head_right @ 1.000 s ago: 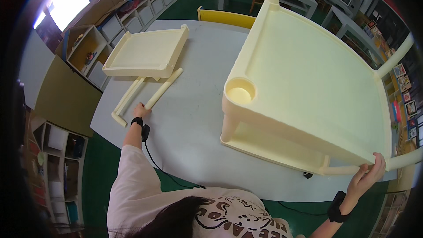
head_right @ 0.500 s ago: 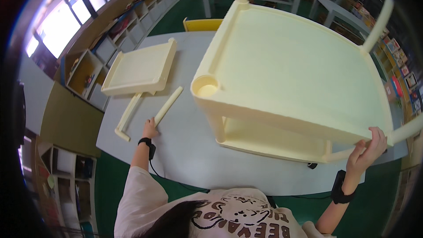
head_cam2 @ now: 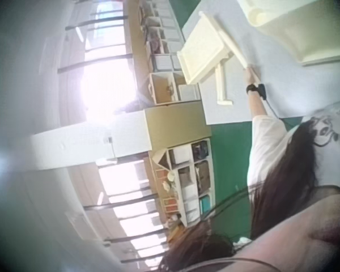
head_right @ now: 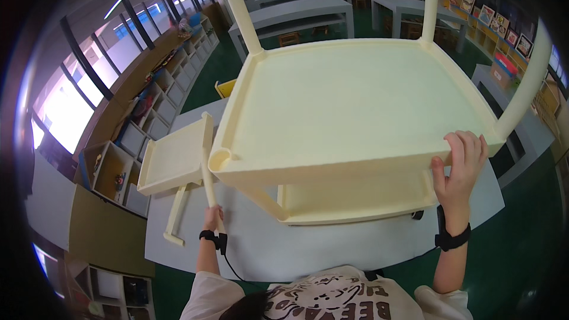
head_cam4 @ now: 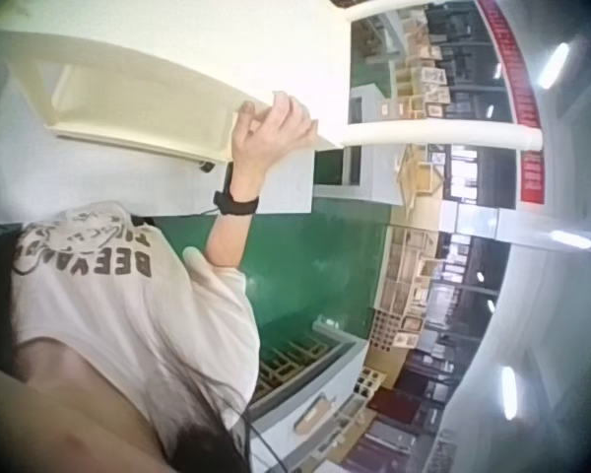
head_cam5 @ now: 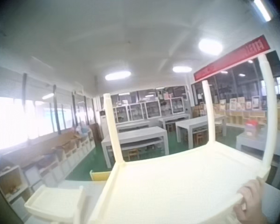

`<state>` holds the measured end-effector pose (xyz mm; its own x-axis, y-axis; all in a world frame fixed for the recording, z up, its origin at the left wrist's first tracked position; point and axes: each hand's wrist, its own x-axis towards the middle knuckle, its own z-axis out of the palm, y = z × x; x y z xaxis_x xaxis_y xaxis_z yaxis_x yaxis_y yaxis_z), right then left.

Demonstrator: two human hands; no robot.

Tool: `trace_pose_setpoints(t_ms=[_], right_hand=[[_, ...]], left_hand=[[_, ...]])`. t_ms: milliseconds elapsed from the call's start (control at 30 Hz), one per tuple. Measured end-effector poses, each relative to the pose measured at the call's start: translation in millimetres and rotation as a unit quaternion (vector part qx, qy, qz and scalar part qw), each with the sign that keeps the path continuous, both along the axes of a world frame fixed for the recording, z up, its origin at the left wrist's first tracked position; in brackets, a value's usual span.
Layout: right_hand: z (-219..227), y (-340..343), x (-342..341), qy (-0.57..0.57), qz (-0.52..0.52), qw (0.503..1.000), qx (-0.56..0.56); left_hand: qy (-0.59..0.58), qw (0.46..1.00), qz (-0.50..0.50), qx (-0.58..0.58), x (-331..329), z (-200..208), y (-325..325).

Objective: Assembling a three-tier plastic rolling utility cart by fitting legs, trays, and a handle together.

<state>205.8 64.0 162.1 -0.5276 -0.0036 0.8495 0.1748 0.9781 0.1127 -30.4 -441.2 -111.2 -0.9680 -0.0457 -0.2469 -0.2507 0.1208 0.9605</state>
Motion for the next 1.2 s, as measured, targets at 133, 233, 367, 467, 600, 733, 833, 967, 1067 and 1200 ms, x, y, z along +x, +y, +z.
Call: trace_pose_setpoints(t_ms=[133, 233, 367, 467, 600, 733, 833, 967, 1067, 1200], right_hand=[[-2, -1, -6, 0.006, 0.027, 1.000, -0.003], [-4, 4, -11, 0.032, 0.028, 0.999, -0.007], [-8, 4, -14, 0.049, 0.028, 0.998, -0.004], [-9, 5, -13, 0.058, 0.023, 0.998, -0.008], [-10, 8, -10, 0.068, 0.024, 0.997, -0.009], [-9, 9, -9, 0.067, 0.025, 0.997, -0.011], [-8, 7, -9, 0.052, 0.029, 0.998, -0.012], [-6, 7, -9, 0.050, 0.027, 0.998, -0.006], [-5, 6, -10, 0.051, 0.029, 0.998, -0.007], [-6, 6, -11, 0.057, 0.030, 0.998, -0.006]], left_hand=[[0.119, 0.991, -0.022, -0.048, 13, 73, 18], [0.198, 0.977, -0.035, -0.073, 17, 136, 40], [0.333, 0.935, -0.083, 0.088, 25, 218, 55], [0.438, 0.880, -0.092, 0.160, 33, 284, 80], [0.476, 0.831, -0.097, 0.271, 41, 345, 102], [0.403, 0.774, -0.240, 0.426, 42, 376, 106], [0.342, 0.773, -0.236, 0.479, 46, 384, 122], [0.418, 0.801, -0.220, 0.368, 41, 374, 147], [0.415, 0.811, -0.227, 0.345, 42, 370, 152], [0.371, 0.826, -0.248, 0.345, 43, 371, 154]])
